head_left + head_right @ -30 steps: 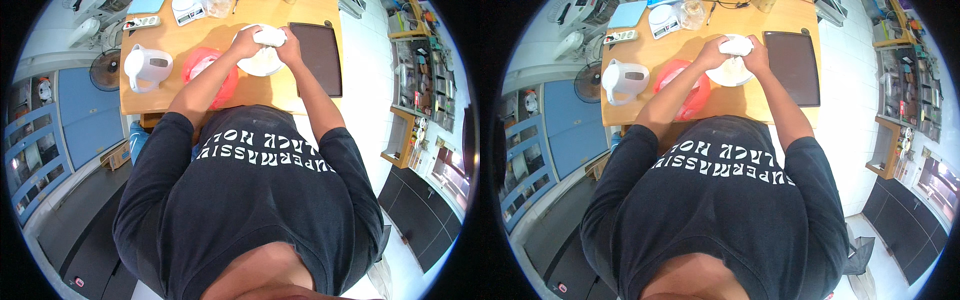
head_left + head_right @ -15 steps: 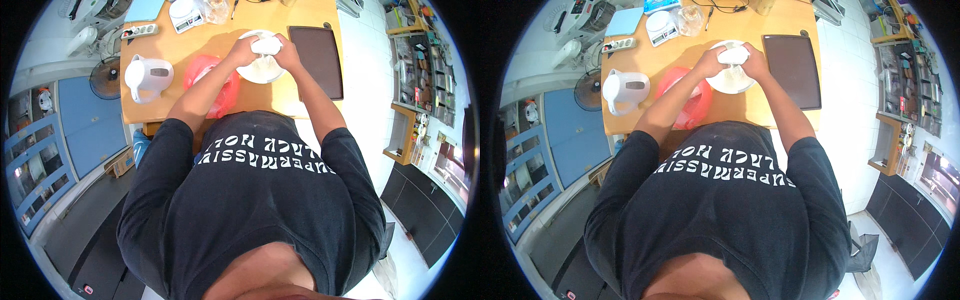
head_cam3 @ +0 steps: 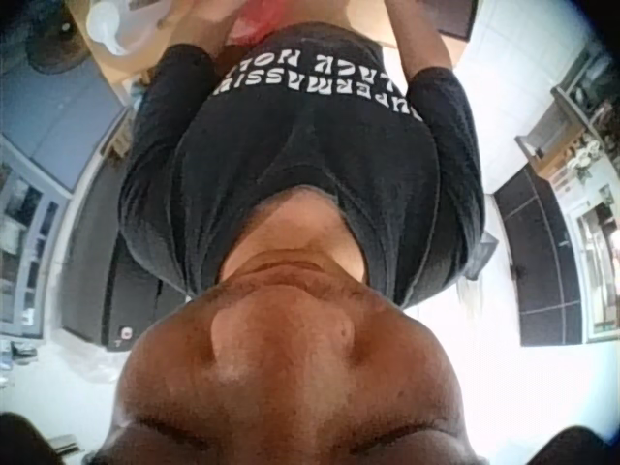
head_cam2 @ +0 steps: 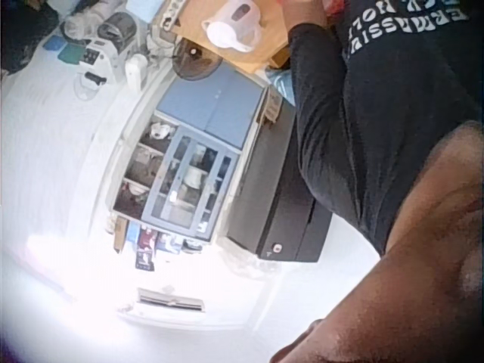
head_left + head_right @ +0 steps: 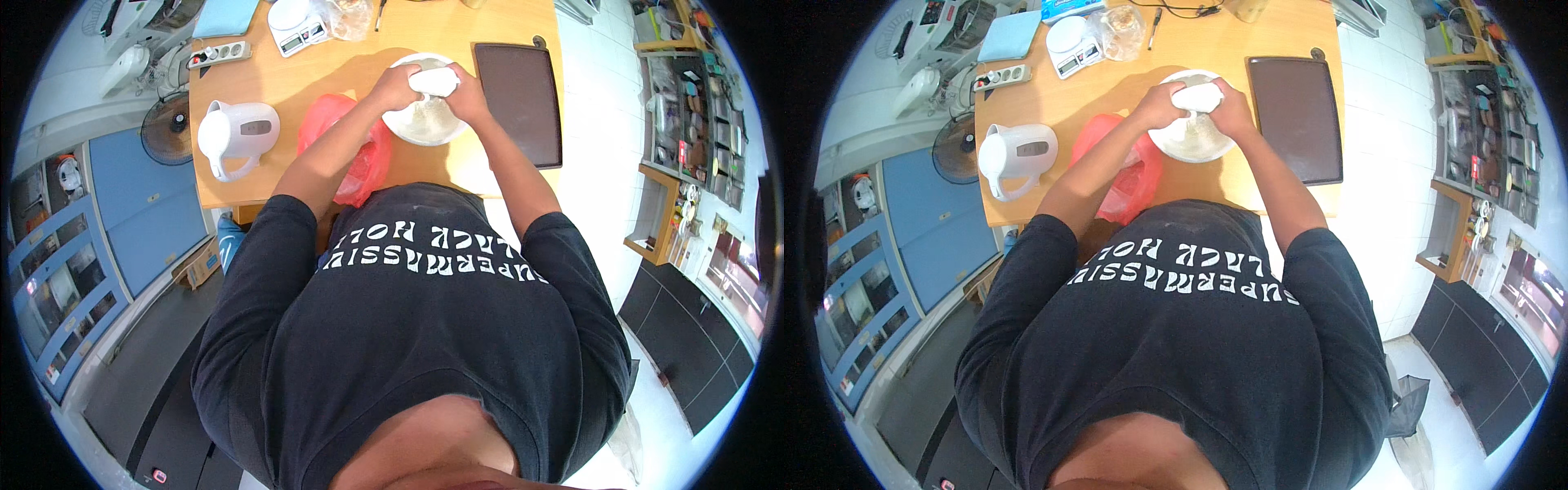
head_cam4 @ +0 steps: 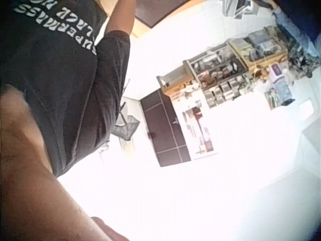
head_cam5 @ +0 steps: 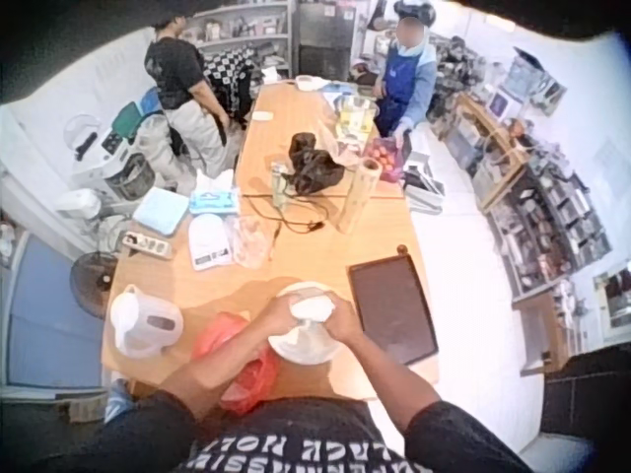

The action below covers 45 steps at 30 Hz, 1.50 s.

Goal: The person prepares dough by opening a plastic bag to retrieve a white substance, kneading and shaping a piece of white dough on a flat surface, and then placing it into a white bowl.

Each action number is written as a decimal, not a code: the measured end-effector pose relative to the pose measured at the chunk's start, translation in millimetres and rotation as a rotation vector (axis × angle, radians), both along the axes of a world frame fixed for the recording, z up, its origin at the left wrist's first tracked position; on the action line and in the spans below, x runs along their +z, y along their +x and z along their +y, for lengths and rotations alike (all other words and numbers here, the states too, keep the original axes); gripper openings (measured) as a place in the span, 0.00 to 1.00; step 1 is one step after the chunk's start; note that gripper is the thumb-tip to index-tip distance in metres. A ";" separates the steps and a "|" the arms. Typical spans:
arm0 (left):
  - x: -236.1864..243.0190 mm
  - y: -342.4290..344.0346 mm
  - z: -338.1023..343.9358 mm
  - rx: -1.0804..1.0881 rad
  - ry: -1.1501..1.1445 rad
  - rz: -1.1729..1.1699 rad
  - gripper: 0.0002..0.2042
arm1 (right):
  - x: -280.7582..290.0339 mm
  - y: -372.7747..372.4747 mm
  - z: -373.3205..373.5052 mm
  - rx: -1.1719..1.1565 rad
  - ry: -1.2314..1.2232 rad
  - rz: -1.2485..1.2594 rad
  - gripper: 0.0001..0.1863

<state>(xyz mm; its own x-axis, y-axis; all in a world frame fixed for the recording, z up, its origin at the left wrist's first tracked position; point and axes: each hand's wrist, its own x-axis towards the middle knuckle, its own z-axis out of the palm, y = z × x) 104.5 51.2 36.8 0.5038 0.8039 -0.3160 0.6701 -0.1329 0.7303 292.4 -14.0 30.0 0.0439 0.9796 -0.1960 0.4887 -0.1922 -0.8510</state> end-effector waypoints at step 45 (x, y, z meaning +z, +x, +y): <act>10.8 8.0 -5.2 -0.058 -0.043 -0.139 0.27 | 25.2 1.8 0.2 -0.091 -0.108 -0.233 0.24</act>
